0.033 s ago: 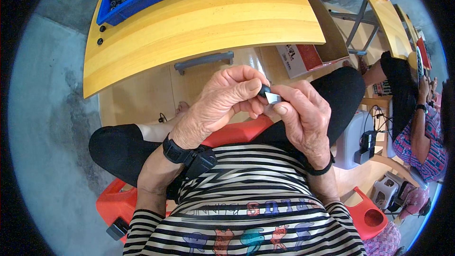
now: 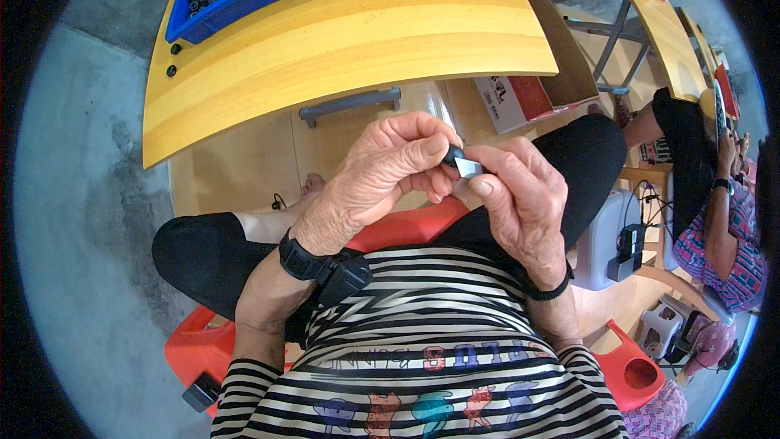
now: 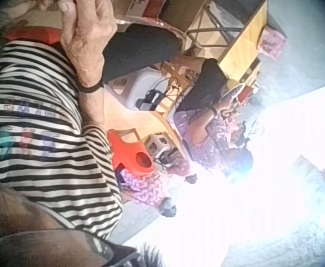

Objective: The recorder trims or cleans small black rubber/plastic parts using a utility knife.

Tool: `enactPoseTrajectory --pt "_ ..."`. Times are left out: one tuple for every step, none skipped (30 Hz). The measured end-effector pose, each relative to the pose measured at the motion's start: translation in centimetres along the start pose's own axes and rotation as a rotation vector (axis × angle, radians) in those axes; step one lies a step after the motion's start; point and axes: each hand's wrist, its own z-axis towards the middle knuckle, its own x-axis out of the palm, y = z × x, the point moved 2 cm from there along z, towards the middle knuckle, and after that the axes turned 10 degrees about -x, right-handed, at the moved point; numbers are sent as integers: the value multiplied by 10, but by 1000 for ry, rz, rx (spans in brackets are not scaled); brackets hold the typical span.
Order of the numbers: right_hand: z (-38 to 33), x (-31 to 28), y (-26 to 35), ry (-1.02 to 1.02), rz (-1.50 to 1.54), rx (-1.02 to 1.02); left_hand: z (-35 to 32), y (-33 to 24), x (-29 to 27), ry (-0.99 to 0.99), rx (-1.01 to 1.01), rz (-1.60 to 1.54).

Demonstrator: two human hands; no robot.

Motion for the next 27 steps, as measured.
enactPoseTrajectory --pt "0 0 0 0 0 0 0 0 -1 4 3 4" --pt "0 1 -1 -9 -4 -8 1 1 -1 9 6 8" --pt "0 1 -1 -18 -8 -15 1 1 -2 9 6 8" --pt "0 2 -1 -18 -8 -15 1 2 -3 12 6 9" --pt "0 2 0 -21 -5 -5 2 2 -3 16 6 10" --pt "0 3 0 -24 -2 6 2 2 -4 16 6 10" --pt "0 4 0 -24 -2 6 2 3 -4 16 7 10" --pt "-1 5 0 -33 -1 11 2 3 -5 16 9 11" --pt "-1 5 0 -42 1 16 2 3 -6 16 8 11" --pt "-1 6 -1 -42 1 16 2 3 -7 16 10 14" --pt "-2 7 -2 -36 -5 10 3 3 -8 16 11 17" --pt "-2 8 -3 -31 -10 5 3 4 -10 15 11 17" --pt "-2 8 -4 -32 -9 5 3 4 -12 37 9 -25" --pt "-3 9 -7 -32 -50 46 3 5 -12 59 8 -67" --pt "-4 9 -10 -32 -91 87 2 6 -11 58 7 -66" --pt "-4 10 -23 -84 -58 113 0 8 -5 102 -6 -60" --pt "-3 10 -34 -136 -25 140 0 10 0 146 -20 -55" --pt "-11 5 -38 -177 257 407 2 10 3 50 -16 20" --pt "-10 0 -40 -182 253 347 2 9 2 47 -15 20" --pt "-12 -1 -39 -188 350 399 3 7 -1 12 -20 18" --pt "-12 -2 -37 -195 447 450 3 6 -4 -24 -26 17" --pt "-12 -3 -32 -196 444 452 2 5 -4 -14 -15 19" --pt "-11 -1 -28 -183 501 457 2 6 -4 -12 -17 19" --pt "-10 0 -25 -169 559 461 2 7 -3 4 -26 5" --pt "-10 1 -25 -170 558 461 2 7 -3 17 -34 -8" --pt "-8 1 -23 -149 520 328 2 7 -3 17 -34 -8" --pt "-7 1 -21 -128 480 195 3 9 -3 28 -41 -12"
